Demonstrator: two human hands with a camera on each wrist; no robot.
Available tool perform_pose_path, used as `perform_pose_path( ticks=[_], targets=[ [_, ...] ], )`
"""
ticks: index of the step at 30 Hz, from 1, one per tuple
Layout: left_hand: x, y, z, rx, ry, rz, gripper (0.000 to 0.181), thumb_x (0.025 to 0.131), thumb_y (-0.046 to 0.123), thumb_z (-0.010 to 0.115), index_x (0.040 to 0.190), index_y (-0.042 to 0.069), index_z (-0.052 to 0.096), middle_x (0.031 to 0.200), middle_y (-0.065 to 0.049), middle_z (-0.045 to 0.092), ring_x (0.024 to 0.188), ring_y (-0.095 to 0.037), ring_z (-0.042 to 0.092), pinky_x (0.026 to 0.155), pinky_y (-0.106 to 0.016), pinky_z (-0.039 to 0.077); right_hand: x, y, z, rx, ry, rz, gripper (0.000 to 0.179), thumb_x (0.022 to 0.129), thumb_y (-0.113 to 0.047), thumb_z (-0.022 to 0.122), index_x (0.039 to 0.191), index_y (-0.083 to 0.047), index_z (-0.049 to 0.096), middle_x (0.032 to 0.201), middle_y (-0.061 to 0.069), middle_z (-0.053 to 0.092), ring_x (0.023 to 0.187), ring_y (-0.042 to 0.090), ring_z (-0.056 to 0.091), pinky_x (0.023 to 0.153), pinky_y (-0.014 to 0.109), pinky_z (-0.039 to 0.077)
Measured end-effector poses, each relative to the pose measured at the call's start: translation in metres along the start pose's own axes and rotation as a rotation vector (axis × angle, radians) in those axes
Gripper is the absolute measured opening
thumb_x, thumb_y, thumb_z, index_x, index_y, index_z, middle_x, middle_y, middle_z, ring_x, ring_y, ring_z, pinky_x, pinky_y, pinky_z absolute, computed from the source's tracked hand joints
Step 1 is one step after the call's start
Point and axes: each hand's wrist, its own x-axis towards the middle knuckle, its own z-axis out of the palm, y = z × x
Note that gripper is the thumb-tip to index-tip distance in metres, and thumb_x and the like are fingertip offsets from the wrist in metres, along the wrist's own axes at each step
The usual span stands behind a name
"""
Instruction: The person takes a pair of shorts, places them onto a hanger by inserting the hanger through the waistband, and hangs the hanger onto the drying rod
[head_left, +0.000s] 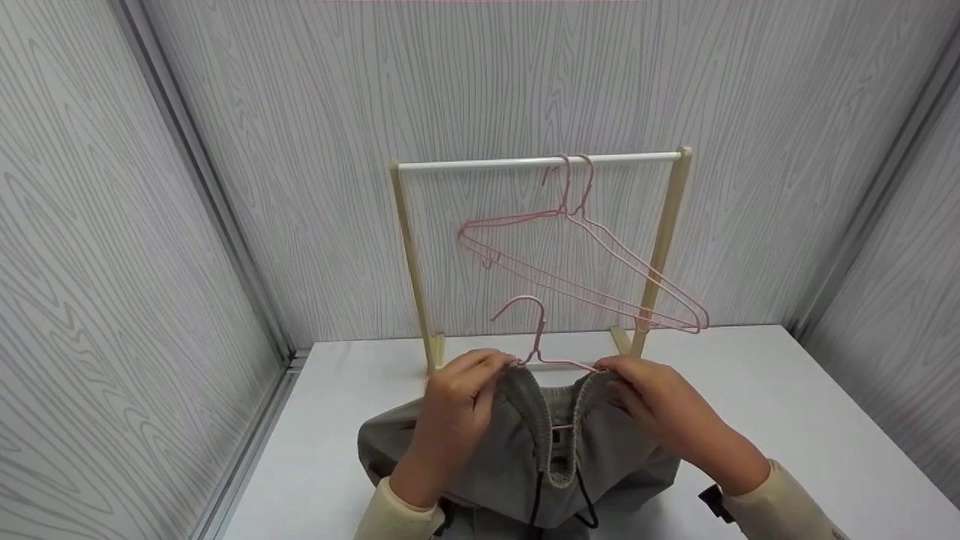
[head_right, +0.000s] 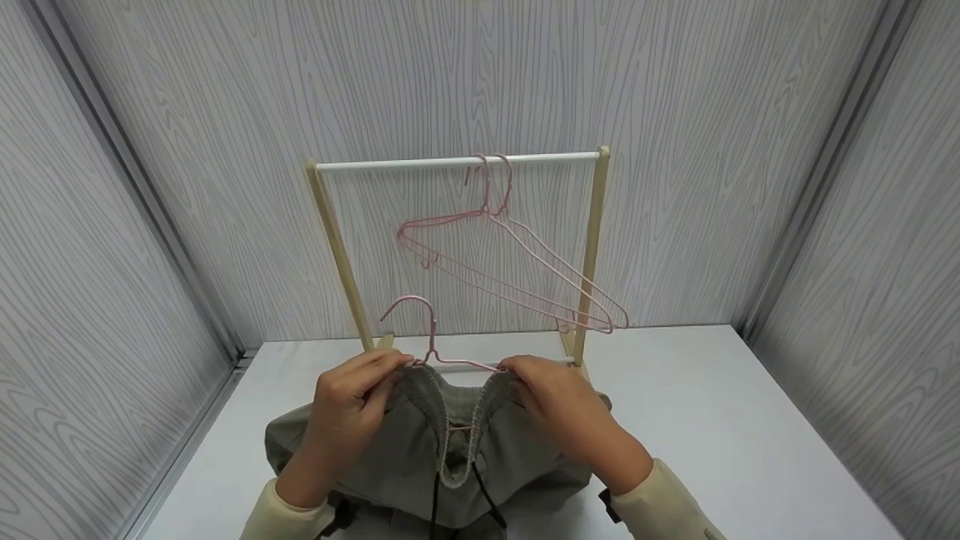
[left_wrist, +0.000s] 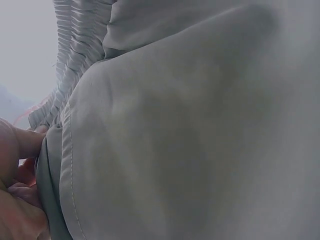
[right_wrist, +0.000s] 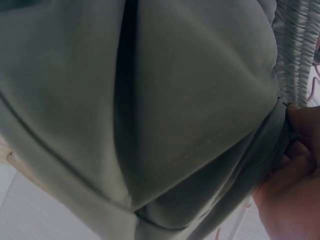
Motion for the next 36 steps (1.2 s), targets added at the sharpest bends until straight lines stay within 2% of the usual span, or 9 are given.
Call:
perform_pose_path(
  ticks=[3,7,17,22,27,31,36],
  targets=[
    [0.001,0.001,0.002,-0.008,-0.004,-0.005,0.018,0.1,-0.004,0.074,0.112,0.005,0.084,0.11,-0.007,0.08,0.105,-0.017,0.078,0.089,-0.03,0.064,0.002,-0.001,0.001,-0.006,0.018,-0.016,0.032,0.106,0.002,0.066,0.134,-0.012,0.071,0.127,-0.001,0.077,0.113,0.015,0.074,0.091,0.043,0.063],
    [0.001,0.004,0.004,0.002,-0.008,-0.001,0.02,0.099,-0.006,0.073,0.112,0.005,0.083,0.109,-0.007,0.08,0.104,-0.017,0.078,0.087,-0.029,0.065,0.004,-0.001,0.004,-0.02,0.052,-0.043,0.032,0.103,0.005,0.069,0.131,-0.01,0.073,0.124,-0.001,0.078,0.113,0.017,0.075,0.091,0.043,0.064],
    [0.002,0.008,0.013,0.015,-0.011,0.008,0.021,0.099,-0.008,0.073,0.11,0.005,0.083,0.107,-0.006,0.08,0.104,-0.017,0.078,0.089,-0.029,0.064,0.007,-0.006,0.01,0.002,0.089,-0.049,0.03,0.102,0.005,0.069,0.128,-0.011,0.074,0.12,-0.002,0.078,0.111,0.014,0.075,0.091,0.04,0.064],
    [0.002,0.009,0.014,0.002,-0.014,0.003,0.021,0.099,-0.007,0.073,0.112,0.005,0.084,0.108,-0.006,0.08,0.105,-0.017,0.078,0.089,-0.029,0.064,0.008,-0.008,0.011,0.017,0.13,-0.069,0.03,0.101,0.007,0.07,0.126,-0.01,0.075,0.12,-0.003,0.078,0.11,0.014,0.075,0.093,0.03,0.062],
    [0.003,0.01,0.008,-0.041,-0.045,-0.018,0.02,0.1,-0.005,0.073,0.115,0.005,0.082,0.11,-0.007,0.078,0.104,-0.016,0.077,0.086,-0.027,0.064,0.009,-0.011,0.008,0.028,0.16,-0.091,0.03,0.1,0.009,0.071,0.123,-0.01,0.076,0.116,-0.004,0.078,0.106,0.011,0.074,0.093,0.016,0.056],
    [0.007,0.014,-0.001,-0.042,-0.065,-0.027,0.021,0.101,-0.003,0.073,0.12,0.004,0.081,0.112,-0.008,0.078,0.106,-0.017,0.077,0.087,-0.029,0.064,0.011,-0.016,0.001,0.023,0.192,-0.116,0.032,0.098,0.011,0.072,0.122,-0.009,0.077,0.114,-0.003,0.079,0.104,0.011,0.075,0.091,0.014,0.055],
    [0.015,0.016,-0.014,-0.01,-0.05,-0.021,0.024,0.101,-0.002,0.074,0.123,0.004,0.08,0.113,-0.008,0.078,0.107,-0.018,0.076,0.088,-0.031,0.064,0.017,-0.02,-0.012,0.013,0.231,-0.135,0.033,0.097,0.013,0.072,0.122,-0.007,0.077,0.114,0.0,0.079,0.105,0.012,0.075,0.092,0.011,0.053]
  ],
)
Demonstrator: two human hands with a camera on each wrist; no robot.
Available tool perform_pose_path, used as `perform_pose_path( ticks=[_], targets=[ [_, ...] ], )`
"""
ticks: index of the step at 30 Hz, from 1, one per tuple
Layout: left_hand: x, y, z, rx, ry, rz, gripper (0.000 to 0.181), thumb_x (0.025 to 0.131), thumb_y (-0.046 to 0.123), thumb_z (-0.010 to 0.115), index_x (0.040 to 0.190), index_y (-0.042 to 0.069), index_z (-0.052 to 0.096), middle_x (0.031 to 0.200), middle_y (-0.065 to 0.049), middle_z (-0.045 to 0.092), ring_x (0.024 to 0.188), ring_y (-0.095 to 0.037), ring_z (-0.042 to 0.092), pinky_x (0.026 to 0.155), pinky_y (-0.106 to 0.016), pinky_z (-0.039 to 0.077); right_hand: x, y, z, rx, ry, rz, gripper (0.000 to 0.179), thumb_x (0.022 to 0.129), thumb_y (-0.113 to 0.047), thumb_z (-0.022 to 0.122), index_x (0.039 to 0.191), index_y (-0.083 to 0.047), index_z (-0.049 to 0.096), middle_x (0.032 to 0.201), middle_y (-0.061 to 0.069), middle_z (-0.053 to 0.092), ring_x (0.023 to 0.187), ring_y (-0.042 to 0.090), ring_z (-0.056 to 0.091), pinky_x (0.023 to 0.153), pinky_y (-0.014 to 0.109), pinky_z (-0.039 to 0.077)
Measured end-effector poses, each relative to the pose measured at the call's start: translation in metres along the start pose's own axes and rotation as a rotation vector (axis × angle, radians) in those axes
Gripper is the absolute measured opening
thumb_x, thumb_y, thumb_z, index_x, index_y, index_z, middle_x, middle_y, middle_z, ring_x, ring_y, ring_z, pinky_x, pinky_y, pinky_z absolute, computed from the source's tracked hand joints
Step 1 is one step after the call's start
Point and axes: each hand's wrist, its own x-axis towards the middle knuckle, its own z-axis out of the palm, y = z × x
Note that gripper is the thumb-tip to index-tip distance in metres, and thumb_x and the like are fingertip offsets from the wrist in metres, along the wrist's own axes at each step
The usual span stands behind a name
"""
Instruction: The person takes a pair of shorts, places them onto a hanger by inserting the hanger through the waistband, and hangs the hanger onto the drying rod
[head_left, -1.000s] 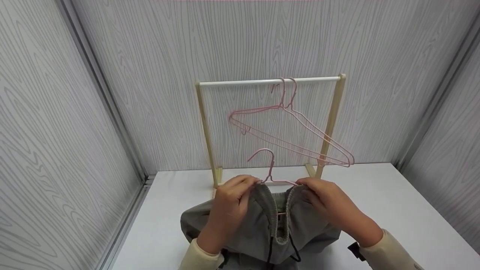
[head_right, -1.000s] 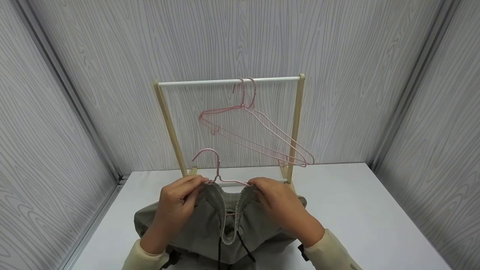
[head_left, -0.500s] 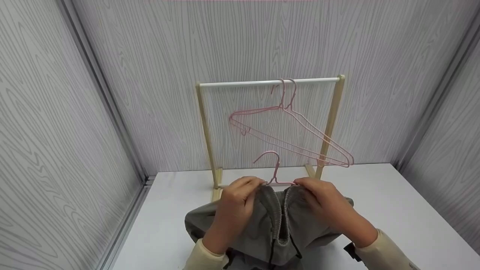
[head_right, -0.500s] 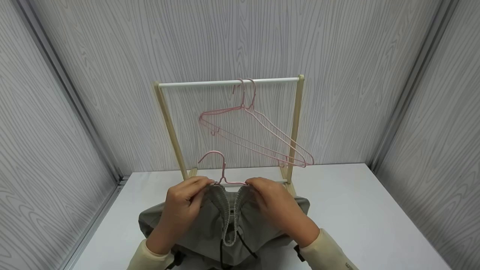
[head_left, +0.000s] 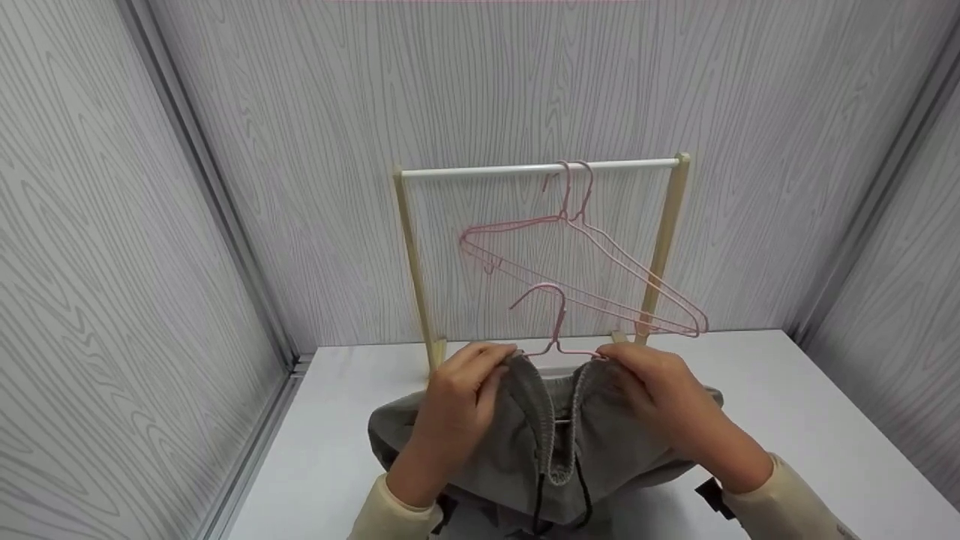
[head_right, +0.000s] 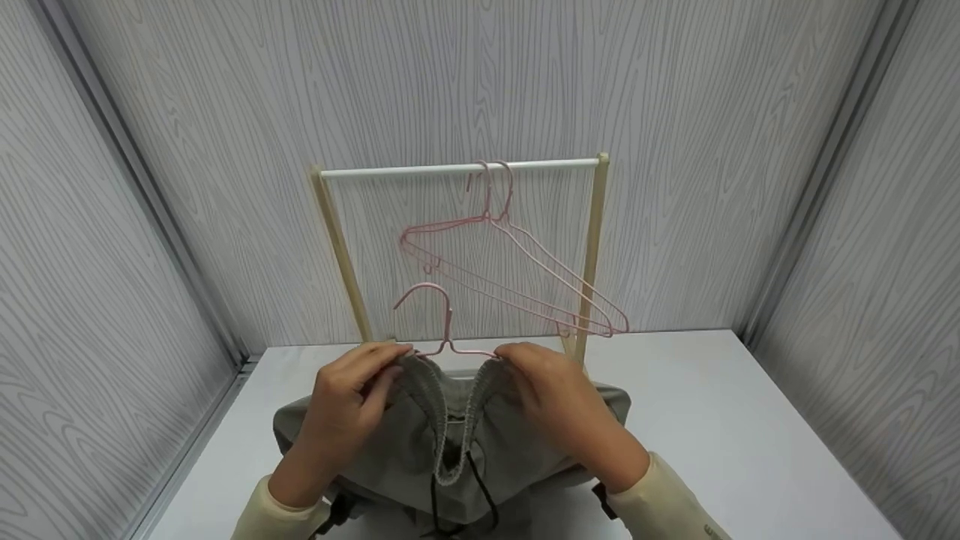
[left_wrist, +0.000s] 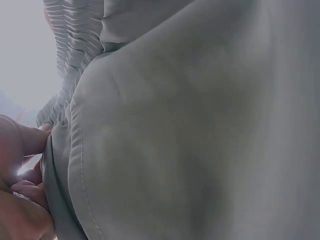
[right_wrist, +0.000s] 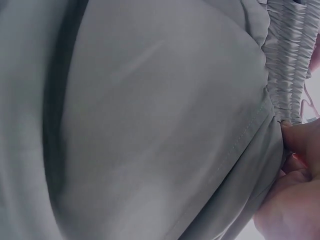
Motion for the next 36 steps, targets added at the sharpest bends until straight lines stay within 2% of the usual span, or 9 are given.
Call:
perform_pose_path(
  ticks=[6,8,15,25,36],
  targets=[
    [0.003,-0.004,-0.013,0.037,0.018,0.02,0.024,0.1,-0.004,0.074,0.123,0.003,0.079,0.113,-0.01,0.078,0.104,-0.021,0.077,0.087,-0.035,0.065,0.009,0.001,-0.011,-0.015,0.004,-0.006,0.032,0.098,0.012,0.07,0.122,-0.007,0.077,0.115,0.001,0.08,0.105,0.011,0.075,0.093,0.01,0.051],
    [0.002,-0.006,-0.016,0.044,0.018,0.012,0.025,0.1,-0.004,0.073,0.123,0.003,0.079,0.114,-0.01,0.078,0.105,-0.021,0.077,0.088,-0.036,0.065,0.011,0.003,-0.013,-0.025,0.008,-0.012,0.032,0.098,0.012,0.07,0.123,-0.007,0.077,0.114,0.002,0.08,0.104,0.012,0.075,0.093,0.011,0.052],
    [-0.003,-0.016,-0.023,0.04,0.024,-0.011,0.026,0.099,-0.006,0.074,0.123,0.003,0.079,0.114,-0.01,0.078,0.106,-0.019,0.077,0.089,-0.036,0.065,0.012,0.008,-0.018,-0.038,0.003,0.008,0.031,0.098,0.011,0.071,0.123,-0.007,0.077,0.108,0.0,0.078,0.091,0.003,0.065,0.082,0.013,0.051],
    [-0.01,-0.024,-0.035,0.056,0.035,-0.044,0.024,0.099,-0.004,0.075,0.122,0.003,0.079,0.114,-0.007,0.078,0.104,-0.018,0.077,0.086,-0.036,0.065,0.012,0.01,-0.028,-0.056,0.027,0.031,0.033,0.097,0.011,0.073,0.122,-0.008,0.078,0.11,0.0,0.079,0.092,0.004,0.066,0.082,0.013,0.05],
    [-0.02,-0.029,-0.042,0.087,0.023,-0.079,0.026,0.099,-0.004,0.075,0.123,0.004,0.079,0.12,-0.01,0.078,0.117,-0.024,0.076,0.097,-0.038,0.064,0.009,0.016,-0.032,-0.059,0.033,0.037,0.035,0.095,0.014,0.073,0.122,-0.007,0.078,0.109,0.0,0.079,0.088,0.003,0.064,0.079,0.012,0.049]
  ],
)
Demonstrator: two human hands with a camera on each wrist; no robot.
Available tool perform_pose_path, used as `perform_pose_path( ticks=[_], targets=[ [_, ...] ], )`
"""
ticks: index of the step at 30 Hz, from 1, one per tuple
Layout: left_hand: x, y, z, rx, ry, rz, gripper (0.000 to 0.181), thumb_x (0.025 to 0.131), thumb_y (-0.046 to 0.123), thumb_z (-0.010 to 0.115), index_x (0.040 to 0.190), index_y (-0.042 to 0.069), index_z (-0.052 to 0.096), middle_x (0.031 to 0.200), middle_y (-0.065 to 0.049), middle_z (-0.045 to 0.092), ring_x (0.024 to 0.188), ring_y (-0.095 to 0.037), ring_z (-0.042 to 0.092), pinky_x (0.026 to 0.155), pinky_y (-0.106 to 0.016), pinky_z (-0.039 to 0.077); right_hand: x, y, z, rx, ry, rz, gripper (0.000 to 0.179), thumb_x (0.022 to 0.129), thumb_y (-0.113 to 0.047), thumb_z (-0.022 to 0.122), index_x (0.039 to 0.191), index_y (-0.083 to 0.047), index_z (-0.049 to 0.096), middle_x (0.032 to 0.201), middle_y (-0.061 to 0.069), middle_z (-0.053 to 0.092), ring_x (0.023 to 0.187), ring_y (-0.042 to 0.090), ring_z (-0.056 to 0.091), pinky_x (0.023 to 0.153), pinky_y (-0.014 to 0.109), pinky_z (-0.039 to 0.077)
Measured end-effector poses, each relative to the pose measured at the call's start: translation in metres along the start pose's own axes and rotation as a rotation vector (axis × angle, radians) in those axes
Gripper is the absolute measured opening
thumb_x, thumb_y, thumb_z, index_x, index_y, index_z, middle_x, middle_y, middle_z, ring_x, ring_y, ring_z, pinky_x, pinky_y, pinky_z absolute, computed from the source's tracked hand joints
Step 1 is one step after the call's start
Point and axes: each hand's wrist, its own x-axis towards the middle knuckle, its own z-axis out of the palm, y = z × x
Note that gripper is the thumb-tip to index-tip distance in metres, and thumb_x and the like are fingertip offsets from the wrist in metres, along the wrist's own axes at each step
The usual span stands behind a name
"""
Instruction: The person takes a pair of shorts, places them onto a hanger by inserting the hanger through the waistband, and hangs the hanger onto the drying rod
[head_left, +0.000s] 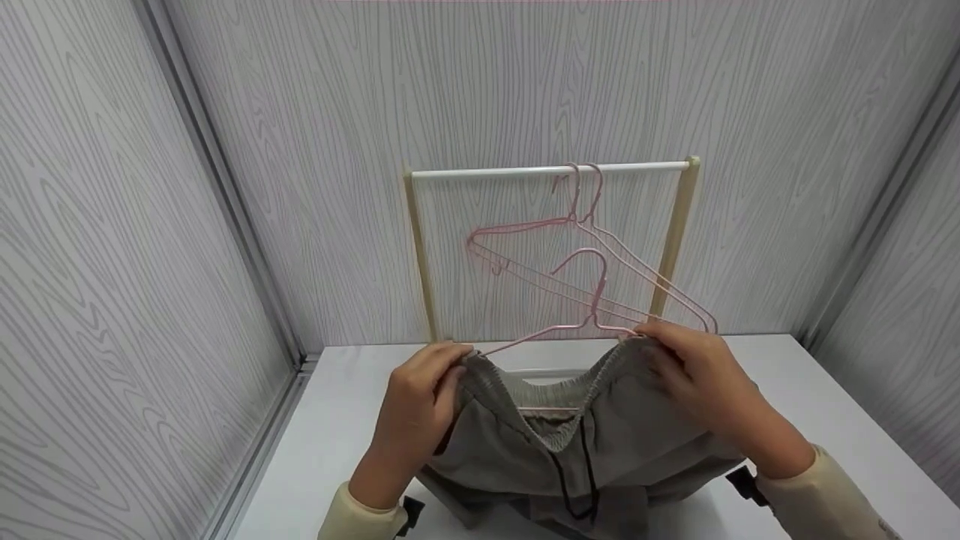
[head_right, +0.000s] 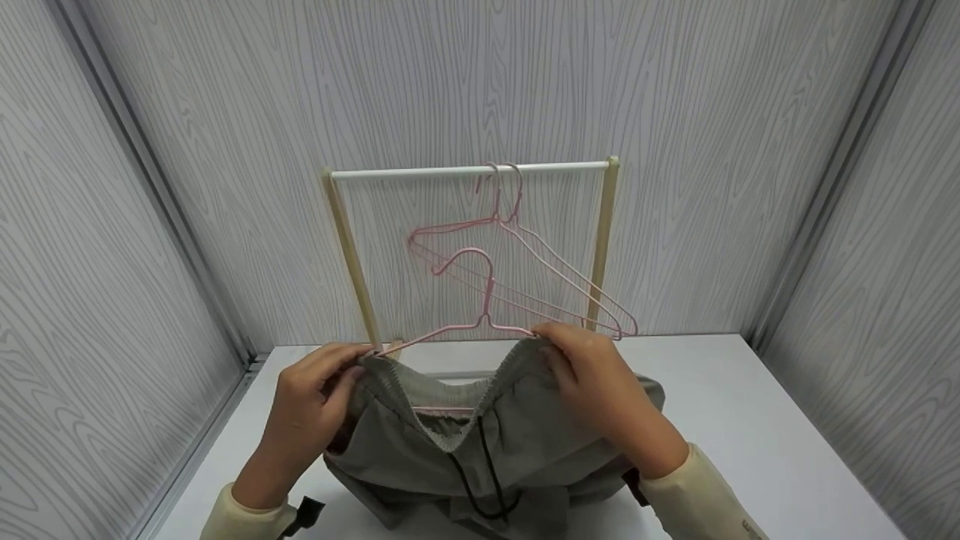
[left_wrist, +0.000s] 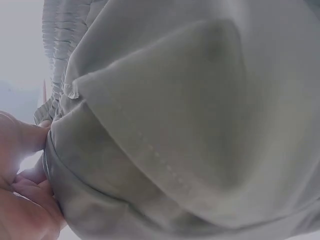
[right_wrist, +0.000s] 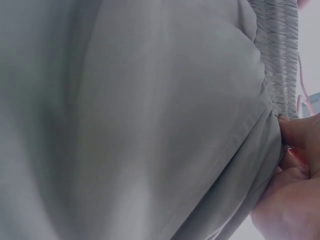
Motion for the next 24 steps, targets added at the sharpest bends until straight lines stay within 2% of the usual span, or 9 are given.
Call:
perform_pose_path(
  ticks=[8,14,21,24],
  targets=[
    [-0.002,-0.003,0.0,-0.009,0.015,0.02,0.021,0.098,-0.006,0.074,0.117,0.004,0.078,0.117,-0.008,0.077,0.112,-0.021,0.076,0.092,-0.037,0.065,-0.002,0.001,-0.004,0.009,-0.011,0.036,0.035,0.096,0.011,0.074,0.125,-0.008,0.078,0.114,0.0,0.08,0.097,0.005,0.069,0.086,0.007,0.048],
    [-0.003,-0.002,-0.002,0.005,0.021,0.008,0.023,0.099,-0.009,0.072,0.117,0.004,0.076,0.115,-0.008,0.076,0.108,-0.019,0.076,0.089,-0.036,0.065,-0.003,0.003,-0.009,0.032,-0.02,0.04,0.039,0.095,0.011,0.075,0.128,-0.009,0.078,0.119,0.0,0.08,0.102,0.003,0.07,0.09,0.006,0.047],
    [-0.003,-0.004,-0.007,-0.001,0.082,0.015,0.026,0.098,-0.012,0.071,0.119,0.003,0.077,0.114,-0.008,0.076,0.104,-0.017,0.076,0.086,-0.034,0.065,-0.004,0.009,-0.022,0.066,-0.023,0.037,0.043,0.096,0.014,0.072,0.128,-0.014,0.079,0.125,-0.002,0.081,0.118,-0.001,0.07,0.099,0.005,0.047],
    [-0.002,-0.005,-0.009,-0.009,0.097,0.011,0.026,0.098,-0.012,0.071,0.119,0.003,0.077,0.114,-0.007,0.077,0.105,-0.016,0.076,0.085,-0.032,0.065,-0.004,0.01,-0.027,0.071,-0.029,0.04,0.045,0.097,0.014,0.071,0.13,-0.017,0.079,0.126,-0.003,0.08,0.119,-0.001,0.07,0.098,0.005,0.048]
  ],
)
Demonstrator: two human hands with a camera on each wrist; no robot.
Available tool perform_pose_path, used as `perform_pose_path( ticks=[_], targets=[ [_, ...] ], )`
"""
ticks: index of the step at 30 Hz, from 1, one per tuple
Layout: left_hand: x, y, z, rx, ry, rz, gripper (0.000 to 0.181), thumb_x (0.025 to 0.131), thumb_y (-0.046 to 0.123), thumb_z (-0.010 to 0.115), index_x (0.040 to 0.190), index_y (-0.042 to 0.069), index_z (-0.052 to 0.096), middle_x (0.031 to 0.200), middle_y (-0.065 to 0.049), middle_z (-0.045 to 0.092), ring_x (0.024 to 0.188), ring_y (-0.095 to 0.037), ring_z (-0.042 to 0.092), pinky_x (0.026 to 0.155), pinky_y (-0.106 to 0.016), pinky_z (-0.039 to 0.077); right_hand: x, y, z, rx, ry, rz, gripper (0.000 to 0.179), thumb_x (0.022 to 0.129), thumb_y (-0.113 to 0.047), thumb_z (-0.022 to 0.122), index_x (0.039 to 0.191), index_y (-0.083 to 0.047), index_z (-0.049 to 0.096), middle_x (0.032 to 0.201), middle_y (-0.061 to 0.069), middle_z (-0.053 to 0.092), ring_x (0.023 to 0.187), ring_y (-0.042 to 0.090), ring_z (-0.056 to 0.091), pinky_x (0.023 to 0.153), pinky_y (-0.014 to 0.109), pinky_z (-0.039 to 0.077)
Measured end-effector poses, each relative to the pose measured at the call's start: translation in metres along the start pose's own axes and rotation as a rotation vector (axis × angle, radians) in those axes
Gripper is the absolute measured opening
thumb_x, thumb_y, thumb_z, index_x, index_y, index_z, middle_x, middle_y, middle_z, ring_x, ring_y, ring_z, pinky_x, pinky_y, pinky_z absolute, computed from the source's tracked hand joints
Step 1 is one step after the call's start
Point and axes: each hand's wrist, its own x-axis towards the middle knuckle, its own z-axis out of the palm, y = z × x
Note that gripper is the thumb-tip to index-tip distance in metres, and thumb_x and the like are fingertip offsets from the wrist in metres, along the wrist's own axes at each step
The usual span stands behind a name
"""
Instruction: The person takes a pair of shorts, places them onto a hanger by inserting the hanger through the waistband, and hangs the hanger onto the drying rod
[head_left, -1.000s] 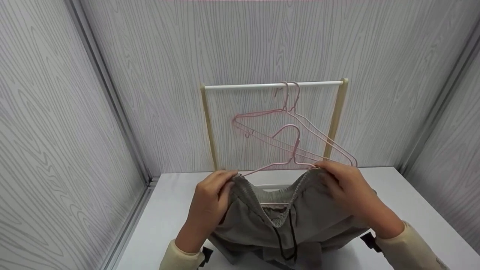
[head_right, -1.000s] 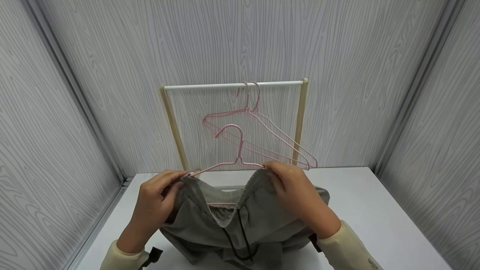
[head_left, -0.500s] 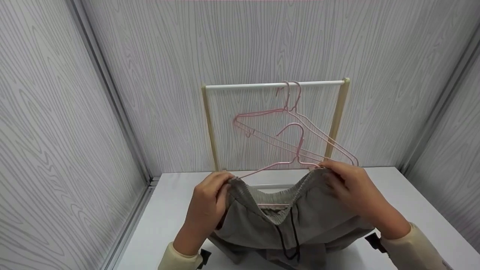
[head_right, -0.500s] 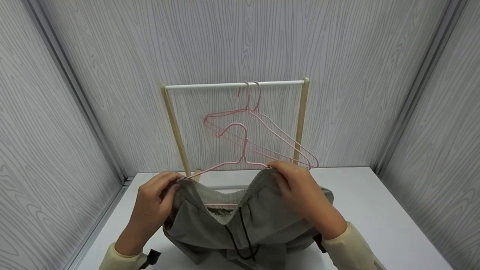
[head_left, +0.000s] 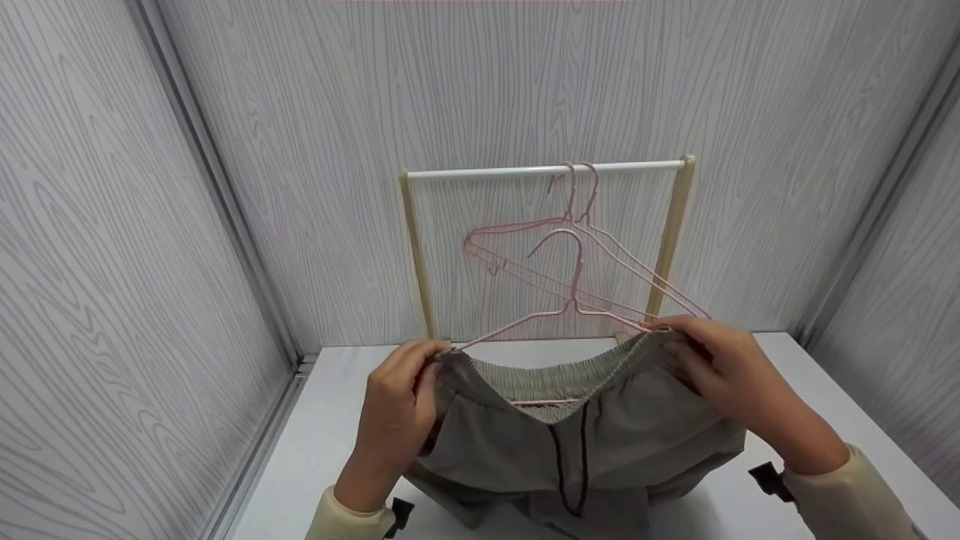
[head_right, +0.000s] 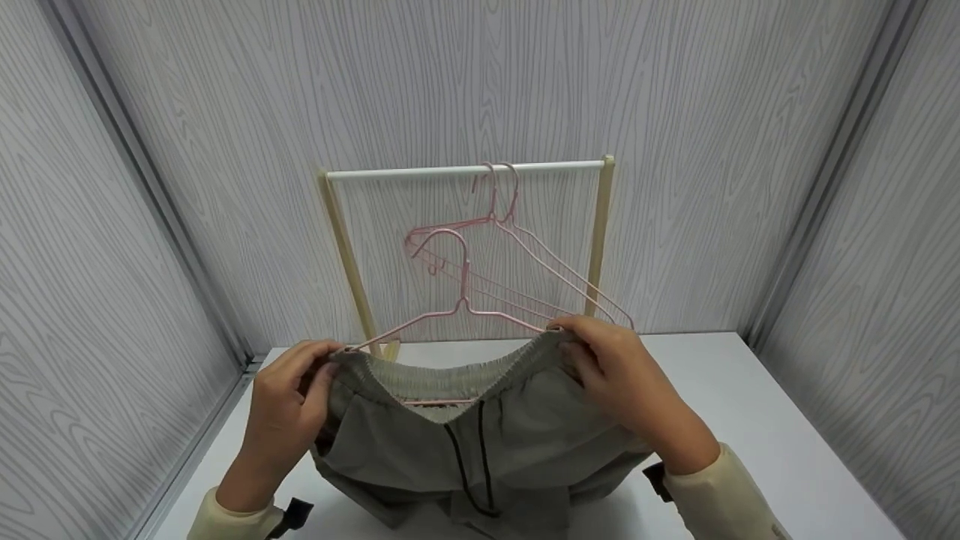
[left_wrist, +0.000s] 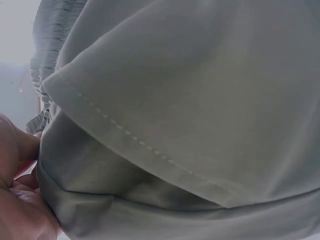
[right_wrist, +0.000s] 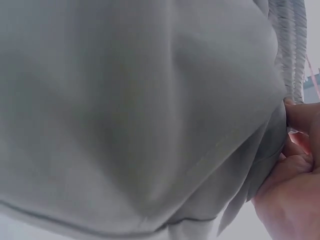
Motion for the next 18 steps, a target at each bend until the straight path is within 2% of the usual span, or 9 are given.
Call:
perform_pose_path(
  ticks=[7,13,18],
  targets=[
    [-0.002,0.0,-0.003,-0.002,-0.004,-0.03,0.026,0.101,-0.009,0.069,0.12,0.006,0.077,0.115,-0.005,0.076,0.106,-0.012,0.074,0.087,-0.028,0.064,-0.005,0.007,-0.006,0.005,0.009,0.0,0.046,0.097,0.013,0.072,0.128,-0.02,0.079,0.118,-0.006,0.08,0.108,0.0,0.072,0.094,0.006,0.049],
    [-0.005,-0.005,-0.005,-0.013,0.006,-0.032,0.024,0.1,-0.011,0.069,0.119,0.003,0.076,0.115,-0.006,0.076,0.106,-0.013,0.075,0.088,-0.028,0.063,-0.015,0.015,-0.008,0.006,0.024,-0.005,0.045,0.093,0.015,0.075,0.127,-0.014,0.078,0.113,-0.003,0.079,0.096,0.001,0.069,0.086,0.007,0.049],
    [-0.013,-0.01,-0.007,0.004,0.032,-0.04,0.024,0.099,-0.012,0.069,0.118,0.002,0.076,0.113,-0.005,0.076,0.104,-0.013,0.075,0.088,-0.023,0.061,-0.027,0.022,-0.008,0.0,0.032,0.002,0.041,0.09,0.017,0.076,0.124,-0.006,0.077,0.105,-0.001,0.077,0.085,0.001,0.065,0.076,0.011,0.049]
  ],
)
